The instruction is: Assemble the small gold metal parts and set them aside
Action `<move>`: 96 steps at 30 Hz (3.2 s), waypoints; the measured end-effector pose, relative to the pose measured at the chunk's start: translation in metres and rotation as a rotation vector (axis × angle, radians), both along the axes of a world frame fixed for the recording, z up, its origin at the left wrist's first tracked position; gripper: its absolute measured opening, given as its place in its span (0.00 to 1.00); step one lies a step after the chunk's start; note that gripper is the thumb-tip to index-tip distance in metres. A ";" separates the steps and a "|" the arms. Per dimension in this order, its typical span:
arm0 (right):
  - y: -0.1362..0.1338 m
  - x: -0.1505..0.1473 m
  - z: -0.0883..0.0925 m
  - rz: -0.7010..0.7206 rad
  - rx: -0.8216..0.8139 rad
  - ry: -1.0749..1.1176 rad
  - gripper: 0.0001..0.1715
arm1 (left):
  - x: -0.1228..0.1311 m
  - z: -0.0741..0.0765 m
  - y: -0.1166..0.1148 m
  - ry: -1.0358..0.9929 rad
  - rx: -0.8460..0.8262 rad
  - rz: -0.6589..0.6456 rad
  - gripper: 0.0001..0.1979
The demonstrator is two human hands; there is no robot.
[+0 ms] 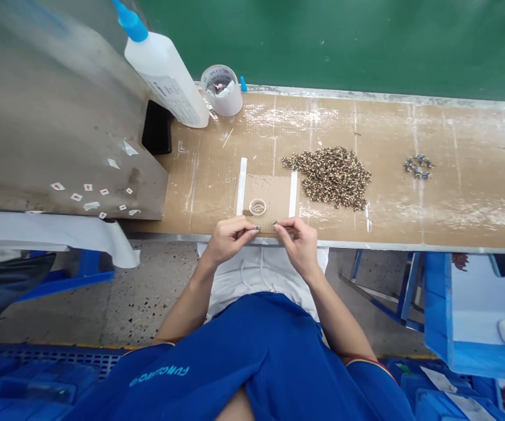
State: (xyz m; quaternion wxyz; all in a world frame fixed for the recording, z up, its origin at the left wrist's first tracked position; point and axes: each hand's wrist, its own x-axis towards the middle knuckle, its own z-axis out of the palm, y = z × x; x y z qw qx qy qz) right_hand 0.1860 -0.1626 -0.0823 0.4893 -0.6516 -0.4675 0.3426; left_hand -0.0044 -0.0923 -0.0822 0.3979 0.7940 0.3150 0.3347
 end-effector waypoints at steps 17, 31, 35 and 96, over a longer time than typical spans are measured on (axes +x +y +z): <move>0.007 -0.016 0.001 0.187 -0.102 0.194 0.23 | 0.000 -0.002 -0.003 0.057 0.007 -0.023 0.12; 0.020 -0.003 0.015 0.426 -0.147 0.077 0.16 | -0.003 -0.008 -0.001 0.083 0.051 -0.077 0.17; 0.023 -0.001 0.018 0.492 -0.135 -0.001 0.12 | -0.002 -0.007 0.000 0.080 0.047 -0.068 0.17; 0.018 -0.007 -0.002 0.380 -0.123 0.383 0.18 | 0.000 0.001 -0.002 0.077 -0.065 -0.057 0.17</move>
